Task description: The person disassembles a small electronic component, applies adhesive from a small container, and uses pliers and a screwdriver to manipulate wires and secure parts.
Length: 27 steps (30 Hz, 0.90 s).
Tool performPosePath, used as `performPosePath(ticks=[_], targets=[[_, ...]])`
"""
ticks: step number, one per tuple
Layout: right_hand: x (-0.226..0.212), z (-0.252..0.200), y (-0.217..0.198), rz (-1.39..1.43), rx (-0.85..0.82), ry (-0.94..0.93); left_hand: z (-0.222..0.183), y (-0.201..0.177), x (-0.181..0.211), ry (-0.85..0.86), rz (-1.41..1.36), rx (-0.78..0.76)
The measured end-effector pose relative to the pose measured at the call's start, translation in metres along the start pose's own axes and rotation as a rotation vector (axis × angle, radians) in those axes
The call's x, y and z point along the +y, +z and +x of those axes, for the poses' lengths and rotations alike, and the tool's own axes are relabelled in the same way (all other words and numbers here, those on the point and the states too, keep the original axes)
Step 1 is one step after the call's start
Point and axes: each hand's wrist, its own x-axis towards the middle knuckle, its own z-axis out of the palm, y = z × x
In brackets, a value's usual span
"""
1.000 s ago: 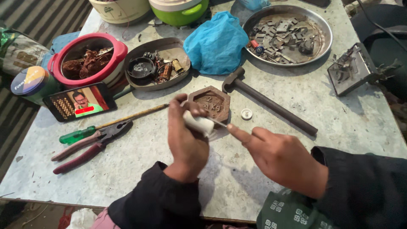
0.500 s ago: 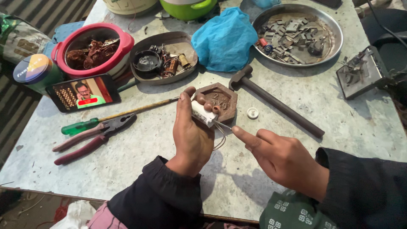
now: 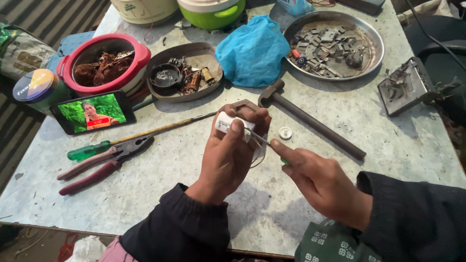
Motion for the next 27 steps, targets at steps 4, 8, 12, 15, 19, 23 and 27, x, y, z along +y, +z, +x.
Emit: performPosePath(ticks=[4, 8, 12, 15, 19, 23, 27], targets=[[-0.005, 0.001, -0.002, 0.203, -0.025, 0.195, -0.002, -0.006, 0.000, 0.015, 0.081, -0.051], [-0.008, 0.002, -0.014, -0.148, -0.060, 0.114, -0.002, -0.010, -0.004, 0.110, 0.280, -0.128], [-0.009, 0.001, -0.020, -0.304, -0.038, 0.018, -0.002, -0.006, -0.008, 0.141, 0.413, -0.098], [-0.009, 0.003, -0.015, -0.445, -0.035, -0.050, -0.004, -0.004, -0.007, 0.123, 0.398, -0.076], [-0.008, 0.005, -0.012, -0.519, -0.064, -0.054, -0.003, -0.002, -0.008, 0.239, 0.482, -0.147], [-0.009, 0.004, -0.010, -0.081, -0.005, 0.061, -0.002, -0.001, -0.009, 0.241, 0.495, -0.142], [-0.007, 0.003, -0.006, -0.067, 0.000, 0.147, -0.003, 0.001, -0.009, 0.249, 0.507, -0.132]])
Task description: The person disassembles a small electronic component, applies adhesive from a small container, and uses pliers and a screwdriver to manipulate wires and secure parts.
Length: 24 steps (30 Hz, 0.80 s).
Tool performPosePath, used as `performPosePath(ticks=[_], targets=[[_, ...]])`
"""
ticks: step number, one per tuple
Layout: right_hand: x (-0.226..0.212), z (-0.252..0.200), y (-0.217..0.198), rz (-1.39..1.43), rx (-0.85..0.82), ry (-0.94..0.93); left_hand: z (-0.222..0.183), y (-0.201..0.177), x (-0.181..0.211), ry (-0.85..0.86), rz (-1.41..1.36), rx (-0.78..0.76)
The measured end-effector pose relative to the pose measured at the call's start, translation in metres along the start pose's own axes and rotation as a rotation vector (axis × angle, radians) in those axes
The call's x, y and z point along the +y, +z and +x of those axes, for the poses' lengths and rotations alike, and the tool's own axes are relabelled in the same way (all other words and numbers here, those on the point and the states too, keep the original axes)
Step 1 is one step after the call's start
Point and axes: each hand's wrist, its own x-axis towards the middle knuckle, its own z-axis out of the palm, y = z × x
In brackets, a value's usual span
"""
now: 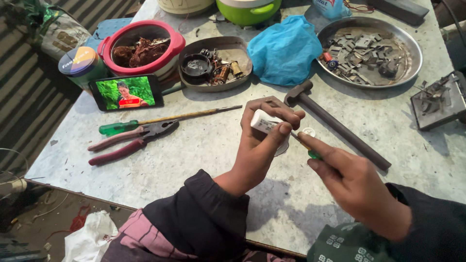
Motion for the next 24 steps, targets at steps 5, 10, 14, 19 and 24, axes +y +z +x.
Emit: performPosePath(ticks=[5, 10, 14, 19, 24], targets=[[0.006, -0.002, 0.005, -0.600, -0.050, -0.093, -0.001, 0.000, -0.002, 0.007, -0.008, 0.023], [0.010, 0.000, -0.005, -0.132, -0.046, 0.055, -0.001, -0.001, -0.002, -0.044, 0.089, 0.032], [0.008, 0.004, -0.019, 0.413, -0.118, 0.375, -0.002, -0.003, 0.003, -0.069, 0.158, -0.065], [0.010, 0.005, -0.040, 0.840, -0.208, 0.741, 0.003, -0.012, 0.008, -0.257, 0.125, -0.177], [0.012, 0.008, -0.043, 0.766, -0.262, 0.712, 0.009, -0.022, 0.008, -0.343, 0.370, -0.221]])
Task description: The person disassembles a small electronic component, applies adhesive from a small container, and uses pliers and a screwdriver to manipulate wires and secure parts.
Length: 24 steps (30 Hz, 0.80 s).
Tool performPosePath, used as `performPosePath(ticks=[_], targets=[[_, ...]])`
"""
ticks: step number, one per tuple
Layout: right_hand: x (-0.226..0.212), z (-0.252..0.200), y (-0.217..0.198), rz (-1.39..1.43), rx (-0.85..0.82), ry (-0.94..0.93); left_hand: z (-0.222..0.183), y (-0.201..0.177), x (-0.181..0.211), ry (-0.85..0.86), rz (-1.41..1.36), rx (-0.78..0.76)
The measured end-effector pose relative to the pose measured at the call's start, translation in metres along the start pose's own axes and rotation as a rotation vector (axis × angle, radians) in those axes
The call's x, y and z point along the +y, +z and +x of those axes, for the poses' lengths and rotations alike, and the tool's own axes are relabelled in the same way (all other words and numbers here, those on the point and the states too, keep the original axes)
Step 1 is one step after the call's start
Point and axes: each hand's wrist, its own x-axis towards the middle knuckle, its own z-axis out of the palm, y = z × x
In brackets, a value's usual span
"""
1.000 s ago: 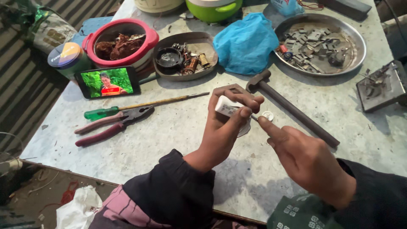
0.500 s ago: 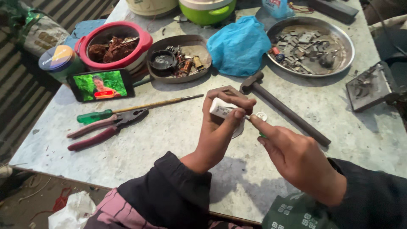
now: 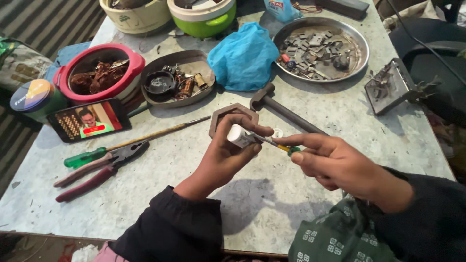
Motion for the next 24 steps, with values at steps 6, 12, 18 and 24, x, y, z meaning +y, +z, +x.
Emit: performPosePath(ticks=[6, 12, 18, 24], targets=[[0.017, 0.001, 0.026, -0.791, 0.229, -0.814, 0.002, -0.002, -0.001, -0.006, -0.069, 0.056], [0.025, 0.008, 0.026, -1.249, 0.366, -0.952, 0.003, 0.000, 0.004, -0.106, -0.468, 0.061], [0.014, -0.004, 0.031, -1.191, 0.338, -0.795, 0.005, -0.011, 0.025, -0.251, -0.338, -0.097], [-0.005, -0.008, 0.007, -0.634, 0.035, -0.310, 0.004, -0.011, 0.026, -0.272, -0.036, -0.221]])
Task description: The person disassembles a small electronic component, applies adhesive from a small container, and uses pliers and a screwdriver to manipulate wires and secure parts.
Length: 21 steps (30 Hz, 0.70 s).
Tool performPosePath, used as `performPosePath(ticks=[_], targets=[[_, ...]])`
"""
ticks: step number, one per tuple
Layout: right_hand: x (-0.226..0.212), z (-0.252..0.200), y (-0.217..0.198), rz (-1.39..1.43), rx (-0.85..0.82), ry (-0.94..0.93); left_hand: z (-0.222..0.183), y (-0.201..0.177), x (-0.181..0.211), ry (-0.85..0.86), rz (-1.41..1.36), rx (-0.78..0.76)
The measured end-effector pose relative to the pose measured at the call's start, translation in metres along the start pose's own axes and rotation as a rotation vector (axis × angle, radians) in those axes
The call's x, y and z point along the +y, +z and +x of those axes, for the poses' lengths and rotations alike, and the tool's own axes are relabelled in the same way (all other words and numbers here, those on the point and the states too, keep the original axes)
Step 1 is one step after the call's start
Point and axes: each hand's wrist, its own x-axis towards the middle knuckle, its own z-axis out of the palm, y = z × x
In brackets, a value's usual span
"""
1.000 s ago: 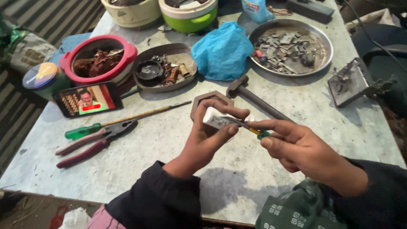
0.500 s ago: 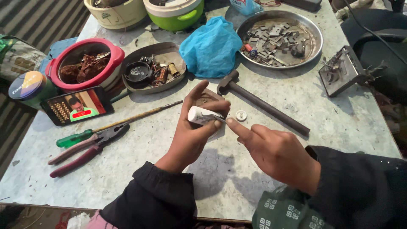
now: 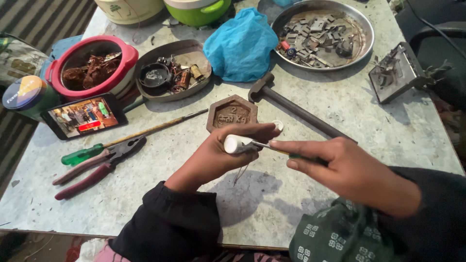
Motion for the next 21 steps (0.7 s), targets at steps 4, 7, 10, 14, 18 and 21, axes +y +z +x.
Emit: performPosePath(ticks=[4, 7, 10, 14, 18, 21], targets=[[0.023, 0.003, -0.013, -0.011, -0.177, 0.457, -0.001, -0.001, -0.008, -0.039, 0.084, -0.043], [0.036, 0.002, -0.018, 0.135, -0.241, 0.124, -0.001, 0.003, -0.007, 0.003, 0.191, -0.129], [0.031, 0.006, -0.015, 0.024, -0.463, 0.123, -0.001, 0.015, -0.004, 0.092, 0.468, -0.304], [0.011, 0.008, -0.009, -0.378, -0.500, 0.470, -0.006, 0.016, -0.010, 0.057, 0.375, -0.359], [-0.001, 0.011, -0.019, -0.515, -0.426, 0.770, -0.005, -0.006, -0.015, 0.071, 0.127, -0.188], [0.004, 0.012, -0.019, -0.356, -0.224, 0.561, 0.000, -0.002, -0.026, 0.064, -0.154, 0.068]])
